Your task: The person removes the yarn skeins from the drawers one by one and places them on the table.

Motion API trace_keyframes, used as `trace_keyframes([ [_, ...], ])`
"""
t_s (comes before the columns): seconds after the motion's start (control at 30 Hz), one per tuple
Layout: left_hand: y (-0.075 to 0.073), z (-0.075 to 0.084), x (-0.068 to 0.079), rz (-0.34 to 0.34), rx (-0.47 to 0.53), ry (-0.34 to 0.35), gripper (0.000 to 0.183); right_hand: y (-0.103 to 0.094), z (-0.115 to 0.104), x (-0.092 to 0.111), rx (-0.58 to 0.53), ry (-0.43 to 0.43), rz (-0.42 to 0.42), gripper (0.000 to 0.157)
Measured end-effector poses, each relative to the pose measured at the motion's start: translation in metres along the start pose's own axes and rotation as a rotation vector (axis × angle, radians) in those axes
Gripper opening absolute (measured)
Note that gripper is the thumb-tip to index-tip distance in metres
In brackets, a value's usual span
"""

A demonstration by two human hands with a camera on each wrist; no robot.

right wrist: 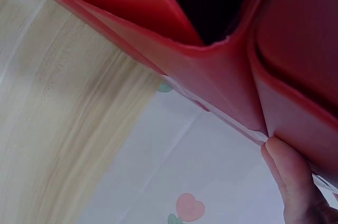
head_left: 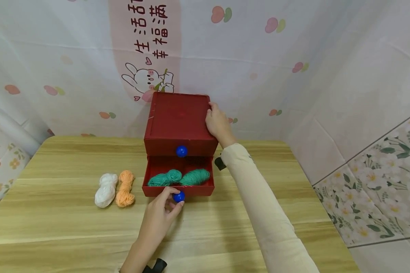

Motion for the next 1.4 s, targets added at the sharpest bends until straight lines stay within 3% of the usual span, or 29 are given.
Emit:
trace_keyframes([
  [0.3, 0.000, 0.004, 0.016, -0.049, -0.048, -0.016, 0.026, 0.000, 0.001, -0.001, 0.018, 0.002, 0.006, 0.045],
  [0.7, -0.004, 0.010, 0.021, -0.150, -0.100, -0.016, 0.034, -0.001, 0.001, 0.001, 0.033, -0.008, 0.007, 0.045],
  [0.87, -0.012, 0.015, 0.019, -0.155, -0.159, -0.024, 0.030, -0.001, -0.002, 0.001, 0.025, -0.007, 0.001, 0.045],
  [1.0, -0.024, 0.021, 0.013, -0.190, -0.134, -0.057, 0.023, -0.001, -0.001, 0.001, 0.032, -0.001, -0.003, 0.045],
  [1.17, -0.044, 0.031, 0.001, -0.139, -0.073, 0.013, 0.018, -0.001, -0.001, 0.002, 0.028, -0.005, -0.004, 0.045],
  [1.4, -0.060, 0.040, -0.016, -0.078, -0.191, 0.116, 0.020, 0.000, -0.001, 0.001, 0.030, -0.001, -0.008, 0.045],
])
Point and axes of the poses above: each hand's wrist, its own x-axis away from the middle knuckle, its own y-axis out of the palm, z = x × y, the point moved 7 cm from there along -x, towards the middle knuckle, and after that the axes turned 9 degrees about -z, right-handed, at the moved point
